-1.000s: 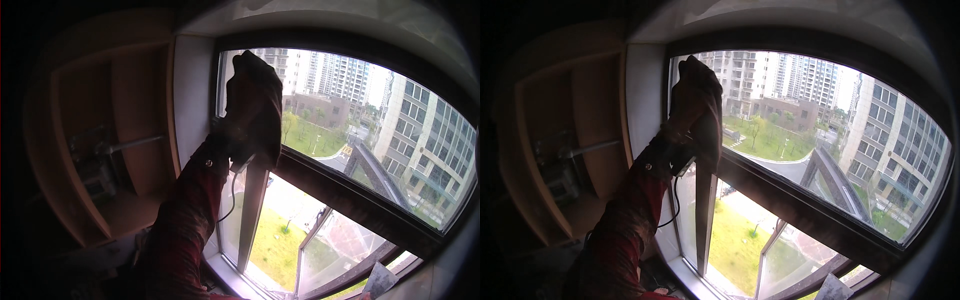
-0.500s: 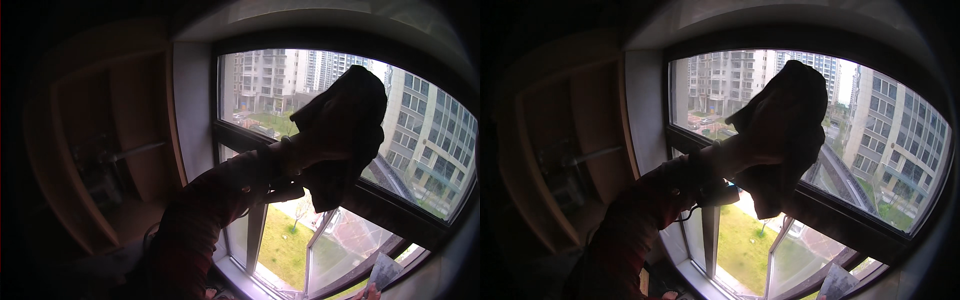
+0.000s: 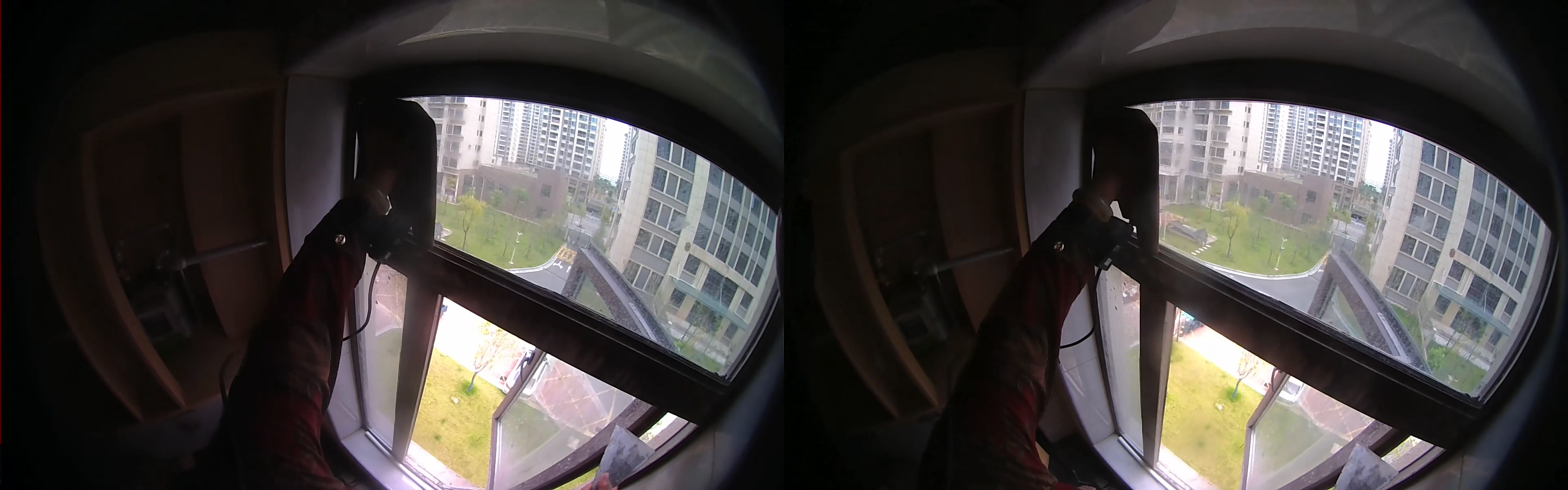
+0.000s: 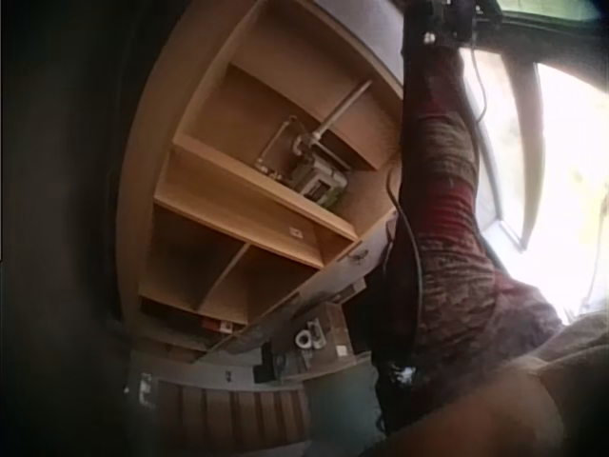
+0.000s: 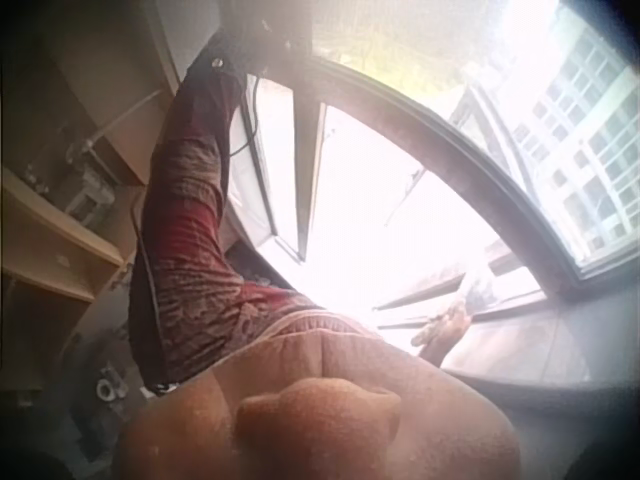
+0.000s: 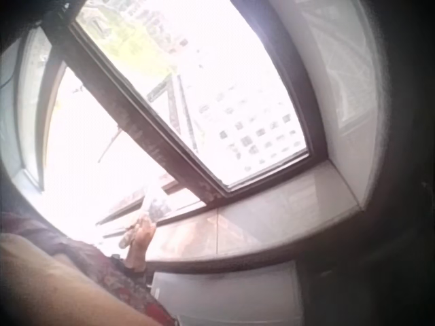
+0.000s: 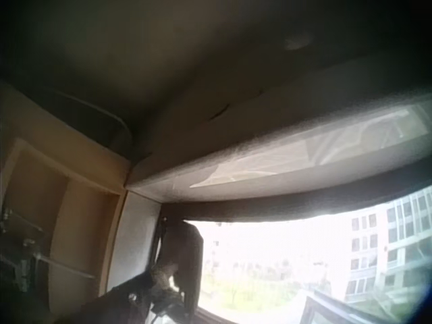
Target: Cleaning and scraping the window frame and glass using a cloth and a putty knife scraper.
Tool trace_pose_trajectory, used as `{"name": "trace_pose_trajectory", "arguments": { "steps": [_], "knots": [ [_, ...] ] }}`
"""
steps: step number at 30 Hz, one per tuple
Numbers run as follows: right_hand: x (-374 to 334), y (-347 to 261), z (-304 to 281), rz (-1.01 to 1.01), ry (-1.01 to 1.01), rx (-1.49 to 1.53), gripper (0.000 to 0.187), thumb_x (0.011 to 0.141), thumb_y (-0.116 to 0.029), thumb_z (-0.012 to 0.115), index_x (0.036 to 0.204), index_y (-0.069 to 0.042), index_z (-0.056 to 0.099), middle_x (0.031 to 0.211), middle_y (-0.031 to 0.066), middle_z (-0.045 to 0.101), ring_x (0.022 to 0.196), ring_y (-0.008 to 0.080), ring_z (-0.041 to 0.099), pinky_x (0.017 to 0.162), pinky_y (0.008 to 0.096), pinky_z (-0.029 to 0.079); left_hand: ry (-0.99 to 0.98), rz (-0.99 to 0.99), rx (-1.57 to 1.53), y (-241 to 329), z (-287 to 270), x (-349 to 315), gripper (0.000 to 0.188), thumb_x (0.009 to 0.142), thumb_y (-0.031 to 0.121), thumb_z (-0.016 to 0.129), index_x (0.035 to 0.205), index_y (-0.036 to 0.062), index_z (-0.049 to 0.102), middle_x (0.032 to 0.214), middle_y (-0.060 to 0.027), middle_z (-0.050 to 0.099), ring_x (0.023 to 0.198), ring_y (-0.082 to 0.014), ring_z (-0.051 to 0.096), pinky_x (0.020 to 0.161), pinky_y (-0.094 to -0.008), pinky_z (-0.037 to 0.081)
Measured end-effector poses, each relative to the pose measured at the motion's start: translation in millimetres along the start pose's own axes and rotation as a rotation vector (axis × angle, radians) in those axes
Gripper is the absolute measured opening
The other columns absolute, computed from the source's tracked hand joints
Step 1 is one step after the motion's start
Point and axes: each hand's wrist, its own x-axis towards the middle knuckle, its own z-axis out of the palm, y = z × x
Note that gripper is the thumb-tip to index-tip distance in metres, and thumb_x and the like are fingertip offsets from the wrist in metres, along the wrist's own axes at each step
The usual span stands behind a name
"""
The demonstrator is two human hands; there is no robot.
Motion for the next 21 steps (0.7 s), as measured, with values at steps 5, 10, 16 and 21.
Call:
{"name": "trace_pose_trajectory", "arguments": {
  "steps": [5,10,16,21],
  "knots": [
    [7,14,-19,-0.017,0.013,-0.072,0.035,0.093,-0.034,0.041,0.072,-0.005,0.044,0.047,0.0096,0.043,0.026,0.023,0.04,0.018,0.0361,0.034,-0.046,-0.045,0.274,-26,5,27,0.009,0.076,0.012,0.055,0.081,0.0052,0.057,0.073,-0.0067,0.052,0.068,-0.0199,0.051,0.066,-0.035,0.042],
    [11,27,-38,0.07,0.009,-0.117,0.036,0.093,-0.033,0.037,0.073,-0.004,0.041,0.047,0.0093,0.041,0.027,0.0232,0.041,0.018,0.0349,0.034,-0.024,0.062,0.258,32,-9,31,0.009,0.076,0.012,0.055,0.081,0.0053,0.057,0.073,-0.007,0.052,0.069,-0.0204,0.051,0.066,-0.0351,0.042],
    [4,8,-15,0.039,-0.023,-0.081,0.034,0.093,-0.033,0.036,0.075,-0.004,0.04,0.05,0.0103,0.042,0.028,0.0247,0.042,0.019,0.0365,0.035,0.13,0.198,-0.126,100,-48,34,0.009,0.075,0.012,0.056,0.081,0.0053,0.057,0.074,-0.0073,0.052,0.07,-0.0211,0.051,0.067,-0.0353,0.041],
    [5,9,-13,0.066,0.053,0.001,0.032,0.092,-0.034,0.038,0.077,-0.005,0.04,0.053,0.0112,0.043,0.028,0.0242,0.041,0.018,0.0371,0.034,0.235,0.244,-0.449,126,-37,38,0.01,0.075,0.012,0.056,0.082,0.0054,0.057,0.075,-0.0075,0.052,0.071,-0.0217,0.051,0.068,-0.0354,0.041]
  ]
}}
